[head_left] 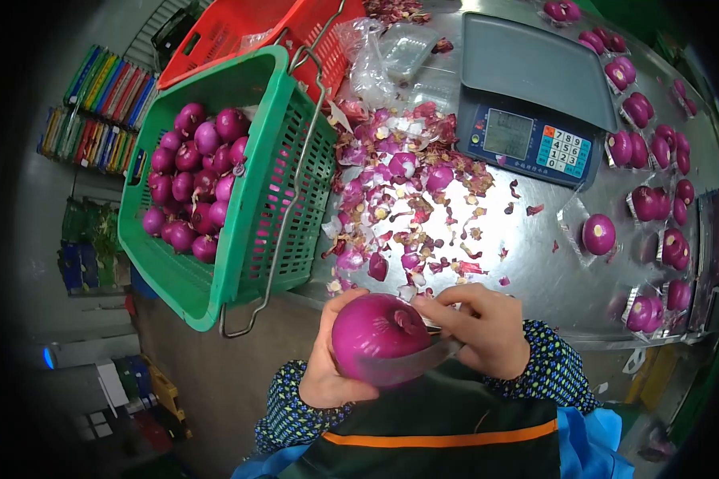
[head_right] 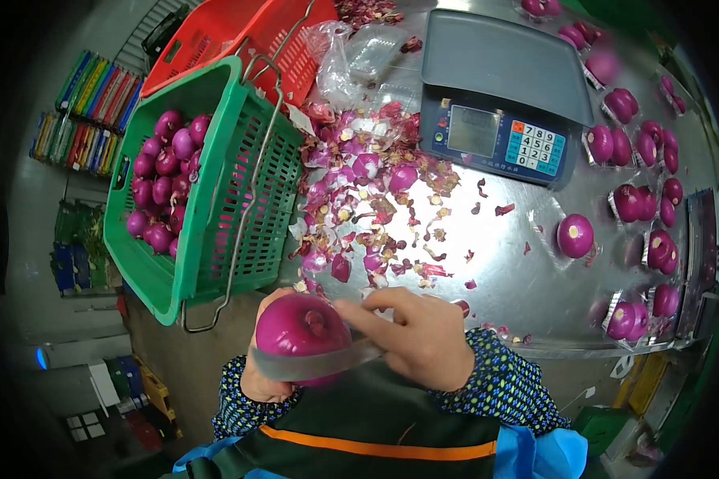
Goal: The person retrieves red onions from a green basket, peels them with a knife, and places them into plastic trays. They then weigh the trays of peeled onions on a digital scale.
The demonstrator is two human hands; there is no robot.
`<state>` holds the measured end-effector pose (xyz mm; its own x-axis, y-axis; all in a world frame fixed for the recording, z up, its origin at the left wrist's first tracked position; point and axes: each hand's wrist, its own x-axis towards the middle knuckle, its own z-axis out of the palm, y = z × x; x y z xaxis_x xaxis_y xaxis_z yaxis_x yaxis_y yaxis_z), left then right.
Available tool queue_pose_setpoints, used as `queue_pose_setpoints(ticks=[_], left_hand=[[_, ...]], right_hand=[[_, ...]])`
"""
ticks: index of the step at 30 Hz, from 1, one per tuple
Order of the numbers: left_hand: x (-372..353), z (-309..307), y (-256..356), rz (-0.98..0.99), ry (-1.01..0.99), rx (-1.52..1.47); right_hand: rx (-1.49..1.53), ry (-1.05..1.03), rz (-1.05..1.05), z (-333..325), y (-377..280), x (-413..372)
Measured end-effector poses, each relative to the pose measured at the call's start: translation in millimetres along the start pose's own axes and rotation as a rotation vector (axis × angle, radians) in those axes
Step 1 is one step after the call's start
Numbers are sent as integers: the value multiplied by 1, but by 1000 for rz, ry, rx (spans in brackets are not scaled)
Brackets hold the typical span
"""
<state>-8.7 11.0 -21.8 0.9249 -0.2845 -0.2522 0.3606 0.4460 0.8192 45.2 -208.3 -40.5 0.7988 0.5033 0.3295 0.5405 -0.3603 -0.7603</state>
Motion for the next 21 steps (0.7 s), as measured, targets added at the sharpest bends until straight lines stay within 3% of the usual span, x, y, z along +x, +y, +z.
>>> queue_pose_setpoints(ticks=[2, 6, 8, 9, 11, 12, 14, 16, 18, 20, 21], left_hand=[[-1, 7, -1, -6, 21, 80], [-6, 12, 0, -32, -23, 163], [-5, 9, -2, 44, 45, 278], [-2, 8, -2, 52, 50, 286], [3, 8, 1, 376, 20, 905], [7, 15, 3, 369, 1, 912], [18, 41, 9, 687, 23, 1278], [32, 58, -2, 753, 32, 1283], [53, 57, -13, 1205, 31, 1499], [62, 42, -2, 1274, -38, 1634], [71, 41, 2, 1302, -55, 1743]], right_hand=[[-47, 101, -53, 2, -1, 5], [-132, 83, -47, -7, 5, -5], [-160, 80, 108, -5, 24, -28], [-13, 132, 161, -2, 23, -38], [99, 220, 138, 3, 17, -39], [192, 310, 112, 4, 13, -38], [232, 317, 130, -5, 7, -31], [186, 304, 120, -9, 5, -27], [193, 332, 163, -19, 9, -34], [80, 85, 467, -29, 20, -58], [37, -37, 521, -29, 38, -86]])
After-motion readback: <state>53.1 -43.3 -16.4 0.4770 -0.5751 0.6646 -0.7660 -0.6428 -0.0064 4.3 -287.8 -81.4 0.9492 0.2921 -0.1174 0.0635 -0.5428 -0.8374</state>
